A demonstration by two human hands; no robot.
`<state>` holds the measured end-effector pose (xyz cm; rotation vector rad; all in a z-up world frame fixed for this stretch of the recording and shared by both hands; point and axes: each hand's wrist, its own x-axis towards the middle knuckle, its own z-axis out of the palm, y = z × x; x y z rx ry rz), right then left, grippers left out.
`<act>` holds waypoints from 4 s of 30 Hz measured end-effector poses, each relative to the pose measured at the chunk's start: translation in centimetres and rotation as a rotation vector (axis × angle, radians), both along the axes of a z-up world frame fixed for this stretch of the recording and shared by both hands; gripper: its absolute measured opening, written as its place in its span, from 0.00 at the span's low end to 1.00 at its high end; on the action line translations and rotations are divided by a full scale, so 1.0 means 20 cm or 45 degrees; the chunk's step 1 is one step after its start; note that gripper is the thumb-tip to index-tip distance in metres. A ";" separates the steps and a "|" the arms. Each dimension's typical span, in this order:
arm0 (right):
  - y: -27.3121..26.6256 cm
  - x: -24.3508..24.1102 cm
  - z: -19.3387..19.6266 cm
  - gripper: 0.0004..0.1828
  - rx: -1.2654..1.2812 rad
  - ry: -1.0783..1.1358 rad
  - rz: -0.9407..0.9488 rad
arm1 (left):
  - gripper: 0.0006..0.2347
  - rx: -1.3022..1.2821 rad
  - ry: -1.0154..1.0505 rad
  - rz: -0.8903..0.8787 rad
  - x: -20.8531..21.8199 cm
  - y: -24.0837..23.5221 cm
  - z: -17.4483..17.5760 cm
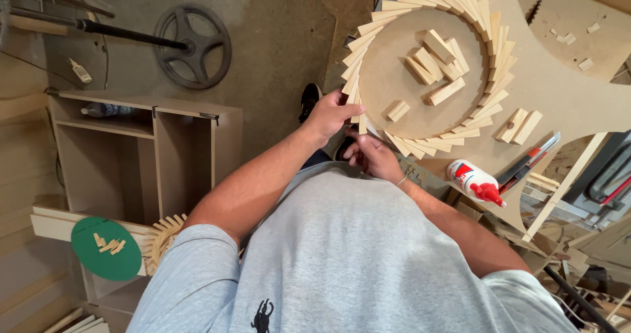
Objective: Gluing small wooden blocks onto a circular base to create a decorative pattern
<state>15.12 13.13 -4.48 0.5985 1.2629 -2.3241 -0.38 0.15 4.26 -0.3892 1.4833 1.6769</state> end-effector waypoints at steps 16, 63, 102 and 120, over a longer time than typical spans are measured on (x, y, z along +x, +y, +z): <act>-0.03 -0.10 0.27 0.25 0.136 -0.176 -0.050 | 0.15 -0.036 0.023 0.066 0.01 0.02 0.00; 0.18 -0.18 0.82 0.13 1.439 0.934 0.543 | 0.17 0.095 -0.049 0.121 -0.01 0.01 -0.11; 0.08 -0.21 0.76 0.13 2.369 0.774 0.656 | 0.14 0.252 -0.123 0.346 0.01 0.04 -0.35; 0.10 -0.19 0.77 0.13 2.249 0.747 0.638 | 0.13 0.198 -0.073 0.302 0.01 0.02 -0.26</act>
